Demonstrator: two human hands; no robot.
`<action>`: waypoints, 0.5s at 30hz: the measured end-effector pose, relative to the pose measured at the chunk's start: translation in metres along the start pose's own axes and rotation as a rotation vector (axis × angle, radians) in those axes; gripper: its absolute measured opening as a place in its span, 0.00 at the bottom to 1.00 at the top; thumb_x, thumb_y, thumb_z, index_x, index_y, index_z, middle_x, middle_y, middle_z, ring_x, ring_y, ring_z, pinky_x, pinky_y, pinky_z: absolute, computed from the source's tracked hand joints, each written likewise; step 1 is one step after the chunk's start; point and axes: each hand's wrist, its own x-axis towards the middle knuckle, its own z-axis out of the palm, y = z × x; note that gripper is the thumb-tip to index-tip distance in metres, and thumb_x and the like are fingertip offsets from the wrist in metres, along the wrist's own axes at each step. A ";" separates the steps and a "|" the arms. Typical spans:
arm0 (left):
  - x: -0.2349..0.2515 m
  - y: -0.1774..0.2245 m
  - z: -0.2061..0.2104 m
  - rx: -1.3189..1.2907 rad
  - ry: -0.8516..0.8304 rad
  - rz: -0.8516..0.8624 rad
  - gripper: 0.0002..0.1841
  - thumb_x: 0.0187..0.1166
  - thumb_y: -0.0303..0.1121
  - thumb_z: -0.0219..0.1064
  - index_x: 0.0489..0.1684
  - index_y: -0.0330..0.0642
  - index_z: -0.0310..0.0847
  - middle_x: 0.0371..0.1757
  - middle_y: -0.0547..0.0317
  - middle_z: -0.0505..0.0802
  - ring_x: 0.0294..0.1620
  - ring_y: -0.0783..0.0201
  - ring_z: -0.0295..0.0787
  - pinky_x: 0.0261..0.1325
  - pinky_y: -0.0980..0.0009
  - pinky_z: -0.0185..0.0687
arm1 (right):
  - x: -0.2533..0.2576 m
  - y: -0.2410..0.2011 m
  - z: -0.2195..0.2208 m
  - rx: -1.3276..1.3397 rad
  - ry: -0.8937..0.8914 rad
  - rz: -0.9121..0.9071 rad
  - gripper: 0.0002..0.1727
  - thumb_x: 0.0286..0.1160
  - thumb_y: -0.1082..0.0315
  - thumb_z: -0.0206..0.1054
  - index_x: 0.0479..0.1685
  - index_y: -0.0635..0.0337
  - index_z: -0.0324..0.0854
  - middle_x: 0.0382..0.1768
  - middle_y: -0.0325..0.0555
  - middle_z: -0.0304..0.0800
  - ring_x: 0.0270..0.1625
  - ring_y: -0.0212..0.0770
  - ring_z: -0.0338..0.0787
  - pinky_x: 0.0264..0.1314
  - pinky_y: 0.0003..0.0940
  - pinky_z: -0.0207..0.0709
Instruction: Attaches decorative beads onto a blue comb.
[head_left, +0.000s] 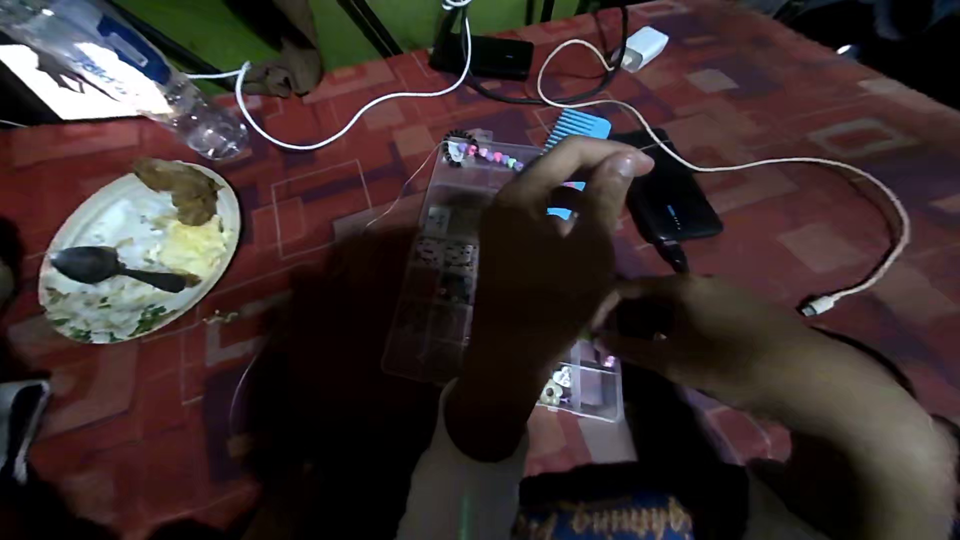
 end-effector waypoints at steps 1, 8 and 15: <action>0.000 0.001 0.001 0.006 0.008 -0.021 0.09 0.88 0.31 0.60 0.46 0.39 0.87 0.30 0.64 0.86 0.22 0.81 0.76 0.23 0.86 0.71 | 0.001 -0.002 0.001 -0.026 -0.010 0.022 0.08 0.67 0.63 0.77 0.40 0.53 0.87 0.27 0.37 0.83 0.29 0.35 0.80 0.32 0.40 0.74; 0.007 -0.001 0.002 -0.021 -0.017 -0.039 0.09 0.86 0.29 0.62 0.47 0.36 0.89 0.41 0.62 0.92 0.39 0.80 0.84 0.42 0.84 0.79 | 0.009 -0.014 0.007 -0.137 -0.054 0.125 0.13 0.61 0.68 0.81 0.41 0.60 0.85 0.28 0.50 0.83 0.34 0.53 0.83 0.34 0.58 0.72; 0.008 -0.003 0.004 -0.022 -0.008 -0.043 0.08 0.86 0.29 0.62 0.46 0.38 0.89 0.39 0.63 0.90 0.36 0.78 0.83 0.37 0.82 0.78 | 0.005 0.001 0.008 -0.059 0.026 -0.079 0.07 0.63 0.67 0.76 0.37 0.55 0.86 0.27 0.40 0.83 0.29 0.39 0.81 0.32 0.44 0.74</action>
